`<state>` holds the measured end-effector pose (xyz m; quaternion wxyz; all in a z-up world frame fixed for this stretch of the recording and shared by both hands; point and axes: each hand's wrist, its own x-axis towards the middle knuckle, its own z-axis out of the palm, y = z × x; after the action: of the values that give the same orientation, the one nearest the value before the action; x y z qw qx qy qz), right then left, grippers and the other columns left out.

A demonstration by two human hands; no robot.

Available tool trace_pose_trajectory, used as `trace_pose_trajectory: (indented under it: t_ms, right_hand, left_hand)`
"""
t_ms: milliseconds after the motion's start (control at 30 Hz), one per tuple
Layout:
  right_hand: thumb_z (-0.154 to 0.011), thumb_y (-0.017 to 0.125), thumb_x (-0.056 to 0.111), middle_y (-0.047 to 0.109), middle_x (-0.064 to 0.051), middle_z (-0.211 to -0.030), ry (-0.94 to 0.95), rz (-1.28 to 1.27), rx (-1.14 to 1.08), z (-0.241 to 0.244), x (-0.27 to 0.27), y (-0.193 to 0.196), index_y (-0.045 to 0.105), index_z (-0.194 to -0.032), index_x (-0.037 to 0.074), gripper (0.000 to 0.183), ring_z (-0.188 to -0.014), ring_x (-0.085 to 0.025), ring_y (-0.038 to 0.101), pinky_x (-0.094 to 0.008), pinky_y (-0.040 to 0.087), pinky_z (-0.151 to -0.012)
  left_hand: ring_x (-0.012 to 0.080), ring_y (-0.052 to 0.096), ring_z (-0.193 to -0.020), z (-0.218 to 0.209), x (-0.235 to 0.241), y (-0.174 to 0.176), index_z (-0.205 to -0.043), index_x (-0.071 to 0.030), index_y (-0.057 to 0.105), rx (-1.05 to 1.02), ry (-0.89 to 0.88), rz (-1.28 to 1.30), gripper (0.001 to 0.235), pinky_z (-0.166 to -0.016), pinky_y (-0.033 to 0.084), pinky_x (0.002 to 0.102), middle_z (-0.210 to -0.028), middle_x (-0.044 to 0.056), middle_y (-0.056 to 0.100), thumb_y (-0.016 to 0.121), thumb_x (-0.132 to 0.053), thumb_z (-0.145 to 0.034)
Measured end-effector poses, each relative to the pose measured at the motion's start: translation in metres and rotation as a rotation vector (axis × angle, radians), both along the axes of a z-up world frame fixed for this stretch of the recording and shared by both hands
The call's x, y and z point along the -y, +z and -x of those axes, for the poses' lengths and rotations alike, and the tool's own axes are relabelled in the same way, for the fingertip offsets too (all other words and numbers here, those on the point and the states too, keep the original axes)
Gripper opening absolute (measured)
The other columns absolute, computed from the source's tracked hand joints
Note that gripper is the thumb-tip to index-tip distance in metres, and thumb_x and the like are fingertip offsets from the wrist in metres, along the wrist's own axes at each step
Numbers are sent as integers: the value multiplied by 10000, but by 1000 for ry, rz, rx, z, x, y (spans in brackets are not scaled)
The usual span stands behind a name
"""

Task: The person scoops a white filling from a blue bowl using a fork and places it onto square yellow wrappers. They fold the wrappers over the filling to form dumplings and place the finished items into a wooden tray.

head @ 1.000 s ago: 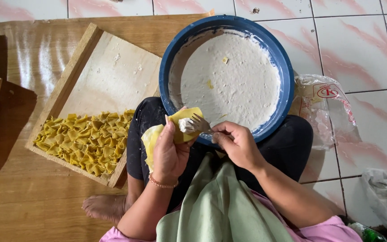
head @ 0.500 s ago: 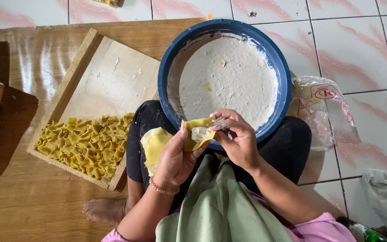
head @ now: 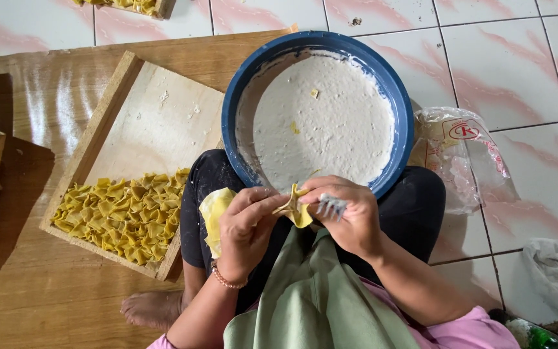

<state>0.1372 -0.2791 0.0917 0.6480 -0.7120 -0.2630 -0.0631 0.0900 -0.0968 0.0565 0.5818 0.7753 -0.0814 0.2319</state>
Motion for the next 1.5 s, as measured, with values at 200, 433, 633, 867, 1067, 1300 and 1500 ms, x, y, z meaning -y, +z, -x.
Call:
trace_pose_trajectory:
  t_ms: [200, 433, 633, 867, 1067, 1300, 1500]
  right_hand:
    - [-738, 849, -87, 786, -170, -885, -116, 35, 79, 11, -2, -13, 709, -930, -27, 246, -743, -257, 777, -340, 625, -664]
    - [-748, 814, -85, 750, -41, -748, -279, 124, 259, 20, -13, -6, 686, -834, 65, 215, -526, -123, 592, -197, 535, -546]
    - [-852, 744, 30, 717, -16, -756, -360, 221, 368, 19, -16, -4, 738, -926, 69, 83, -561, -151, 638, -221, 575, -600]
    - [-943, 682, 48, 722, -189, -917, -7, -119, -248, 12, 0, -31, 622, -1126, -92, 238, -646, -86, 569, -288, 544, -588]
    - [-958, 651, 12, 730, -195, -947, 103, -219, -448, 2, 10, -32, 581, -1200, -118, 284, -829, -166, 705, -367, 616, -765]
    - [-916, 693, -52, 746, -208, -912, 134, -185, -521, -2, 10, -34, 550, -1255, -140, 379, -819, -164, 722, -346, 634, -758]
    - [-947, 668, -38, 760, -250, -939, 167, -201, -566, -13, 3, -38, 543, -1264, -155, 361, -820, -197, 740, -374, 649, -775]
  left_hand:
    - [198, 639, -723, -5, 7, 4, -931, -75, 795, -44, -75, 167, 134, -679, 557, 323, -810, 82, 649, 826, -165, -837]
    - [234, 657, -736, 1, 12, 3, -909, -62, 757, -12, -28, 153, 88, -666, 536, 336, -811, 93, 646, 787, -141, -883]
    - [206, 625, -698, 1, 18, -4, -881, -53, 729, -45, 18, 199, 92, -637, 503, 333, -788, 96, 644, 783, -126, -896]
    - [160, 639, -781, 0, 20, -12, -946, 29, 695, -195, -83, 625, 116, -677, 569, 293, -915, 142, 676, 694, -87, -957]
    - [224, 721, -839, -1, 3, 23, -1090, 22, 723, -178, -170, 239, 189, -688, 611, 333, -997, 187, 723, 721, -30, -908]
    - [458, 730, -916, -20, -17, 65, -1236, -100, 671, -36, -441, -239, 355, -739, 630, 535, -1288, 222, 615, 632, 35, -909]
    - [397, 748, -979, -30, -23, 39, -1098, -41, 734, 44, -435, -202, 206, -822, 623, 436, -1066, 211, 686, 666, 23, -914]
